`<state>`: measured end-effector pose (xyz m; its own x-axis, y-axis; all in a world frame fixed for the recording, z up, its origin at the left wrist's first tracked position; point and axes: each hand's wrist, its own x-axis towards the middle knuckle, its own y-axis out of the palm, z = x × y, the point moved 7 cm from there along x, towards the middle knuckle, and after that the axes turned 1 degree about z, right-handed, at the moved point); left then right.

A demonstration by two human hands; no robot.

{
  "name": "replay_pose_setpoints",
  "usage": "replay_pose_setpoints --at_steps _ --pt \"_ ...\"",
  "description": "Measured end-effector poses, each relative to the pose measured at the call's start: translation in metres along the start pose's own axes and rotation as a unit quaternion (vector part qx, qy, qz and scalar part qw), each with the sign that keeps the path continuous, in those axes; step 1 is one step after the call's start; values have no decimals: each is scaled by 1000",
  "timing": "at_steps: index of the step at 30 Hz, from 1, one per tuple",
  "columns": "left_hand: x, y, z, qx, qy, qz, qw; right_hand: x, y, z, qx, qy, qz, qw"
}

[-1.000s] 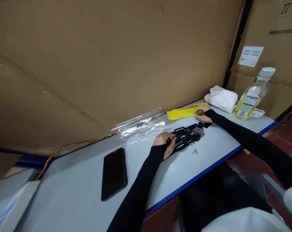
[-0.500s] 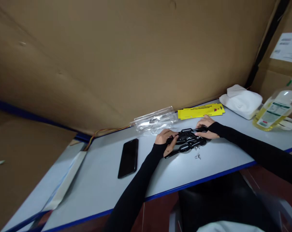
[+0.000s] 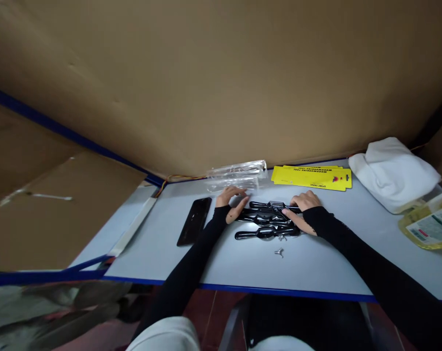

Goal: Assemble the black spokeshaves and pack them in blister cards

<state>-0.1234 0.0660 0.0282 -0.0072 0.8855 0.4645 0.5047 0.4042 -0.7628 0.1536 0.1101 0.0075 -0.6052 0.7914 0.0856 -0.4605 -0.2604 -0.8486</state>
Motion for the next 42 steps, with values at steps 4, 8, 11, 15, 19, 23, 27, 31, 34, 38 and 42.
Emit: replay_pose_setpoints --at_steps 4,8,11,15,19,23,27,31,34,38,42 --pt "-1 -4 -1 -7 12 -20 1000 -1 0 4 0 0 22 1000" --pt "-5 -5 -11 -21 48 -30 998 0 -1 2 19 6 18 1000" --pt "-11 -5 -28 -47 91 -36 994 5 -1 -4 60 12 12 998" --pt "-21 5 -49 -70 111 2 991 15 4 -23 159 43 60 985" --pt "-24 9 -59 -75 116 21 990 28 -1 -31 187 41 57 980" --pt "-24 3 -59 -68 111 -6 991 31 -17 -23 148 3 -51 988" --pt "-23 -7 -61 -49 115 -31 992 24 -37 -5 122 -83 -141 979" --pt "-21 -23 -82 11 152 -84 985 17 -58 14 139 -160 -142 967" --pt "-22 -21 -104 -29 147 -63 987 11 -64 39 163 -213 -101 958" --pt "-25 8 -103 -252 -42 84 963 13 -60 56 282 -194 -75 937" --pt "-26 24 -83 -465 -201 96 857 24 -43 17 367 -49 -100 923"
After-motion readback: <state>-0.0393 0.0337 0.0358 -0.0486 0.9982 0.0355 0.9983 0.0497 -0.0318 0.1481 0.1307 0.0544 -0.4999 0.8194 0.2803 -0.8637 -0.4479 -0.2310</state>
